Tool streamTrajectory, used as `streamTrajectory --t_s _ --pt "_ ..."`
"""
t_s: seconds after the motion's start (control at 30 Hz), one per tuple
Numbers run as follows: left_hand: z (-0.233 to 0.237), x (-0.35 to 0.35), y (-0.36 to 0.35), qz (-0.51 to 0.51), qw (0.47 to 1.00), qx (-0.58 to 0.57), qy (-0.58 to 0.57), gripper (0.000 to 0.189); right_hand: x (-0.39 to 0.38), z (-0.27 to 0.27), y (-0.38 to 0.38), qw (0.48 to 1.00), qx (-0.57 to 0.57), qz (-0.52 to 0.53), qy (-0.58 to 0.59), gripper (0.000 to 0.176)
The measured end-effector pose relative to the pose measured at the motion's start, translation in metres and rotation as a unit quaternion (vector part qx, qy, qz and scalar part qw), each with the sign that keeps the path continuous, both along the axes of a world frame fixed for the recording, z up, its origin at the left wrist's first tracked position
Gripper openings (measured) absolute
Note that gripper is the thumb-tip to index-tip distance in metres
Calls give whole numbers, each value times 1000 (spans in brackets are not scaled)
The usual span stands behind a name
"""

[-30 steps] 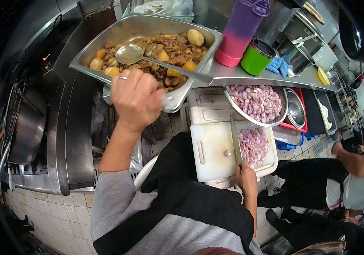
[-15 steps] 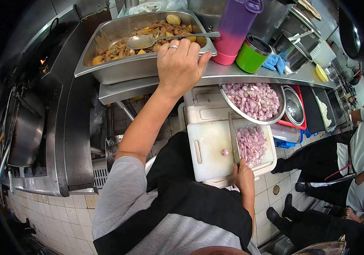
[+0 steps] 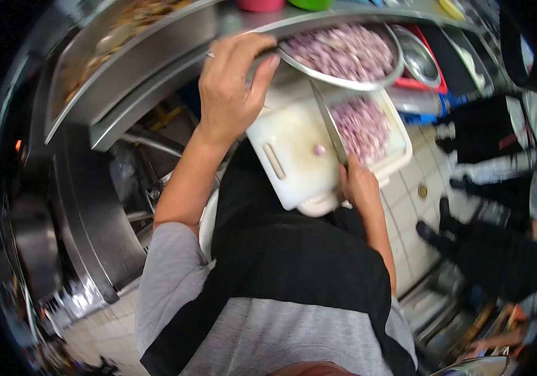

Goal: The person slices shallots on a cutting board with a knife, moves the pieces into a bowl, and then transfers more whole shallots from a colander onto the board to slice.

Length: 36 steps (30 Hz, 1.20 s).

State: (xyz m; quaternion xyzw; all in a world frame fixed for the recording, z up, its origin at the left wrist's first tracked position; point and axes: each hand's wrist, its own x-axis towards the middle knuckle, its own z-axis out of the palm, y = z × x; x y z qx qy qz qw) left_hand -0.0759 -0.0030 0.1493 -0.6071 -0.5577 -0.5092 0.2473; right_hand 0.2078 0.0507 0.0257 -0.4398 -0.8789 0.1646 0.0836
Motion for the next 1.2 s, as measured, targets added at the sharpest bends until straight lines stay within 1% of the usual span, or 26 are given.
streamTrajectory --t_s 0.03,0.07,0.1,0.13,0.17,0.23,0.3,0.37,0.4,0.47,0.53,0.67,0.73,0.77,0.83,0.87,0.93,0.97,1.03,1.07,1.1,1.17,1.2 --pt "-21 15 -2 -65 994 -78 -44 20 -1 1 -2 1000 -10 -12 -6 23" --pt "-39 30 -4 -95 984 -137 -61 16 0 4 -2 999 -20 -37 -12 23" --pt "-58 41 -7 -106 964 -227 -90 15 0 7 -3 1000 -15 -24 -8 23" --pt "-76 49 -10 -115 947 -284 -93 14 2 11 -6 1000 -8 -7 -3 24" --pt "-91 56 -13 -137 928 -322 -124 14 5 15 -11 1000 -13 -21 -6 24" --pt "-109 70 -17 -174 911 -353 -122 14 9 24 -17 1000 -6 -3 -8 24" --pt "-119 83 -19 -189 909 -350 -128 17 15 29 -22 1000 0 1 -6 24" --pt "-126 90 -17 -200 908 -344 -132 21 17 35 -25 999 -11 11 -38 24" --pt "-130 92 -15 -191 915 -335 -116 22 18 32 -25 999 -11 7 -38 24" --pt "-138 95 -12 -184 922 -326 -100 23 22 25 -25 999 7 36 -28 24" --pt "-143 96 -8 -165 935 -309 -54 23 23 20 -25 999 5 39 -35 24" --pt "-143 98 0 -155 941 -299 -20 21 20 19 -24 999 -2 40 -36 24" --pt "-140 98 4 -168 910 -363 -109 16 20 17 -24 999 -7 39 -33 24" --pt "-138 97 3 -171 909 -364 -107 16 20 16 -24 999 -12 40 -32 24" --pt "-135 93 0 -145 895 -417 -71 14 20 17 -24 999 -29 28 -30 25" --pt "-132 92 -1 -147 893 -419 -69 14 20 17 -25 998 -44 21 -28 25" --pt "-127 90 -2 -84 907 -405 -82 14 19 17 -24 998 -45 19 -30 25" --pt "-129 88 -2 -85 906 -407 -82 14 20 18 -25 998 -43 21 -33 25" --pt "-134 83 0 -59 926 -365 -78 15 20 18 -25 999 -37 22 -29 25" --pt "-135 81 0 -80 916 -372 -129 13 20 19 -25 999 -31 23 -26 25" --pt "-133 78 0 -81 916 -372 -129 13 20 21 -26 999 -31 23 -26 25" --pt "-130 74 -3 -197 909 -340 -141 17 21 27 -31 999 -26 25 -19 24" --pt "-132 74 -3 -196 909 -340 -143 17 21 27 -32 999 -26 27 -19 24"
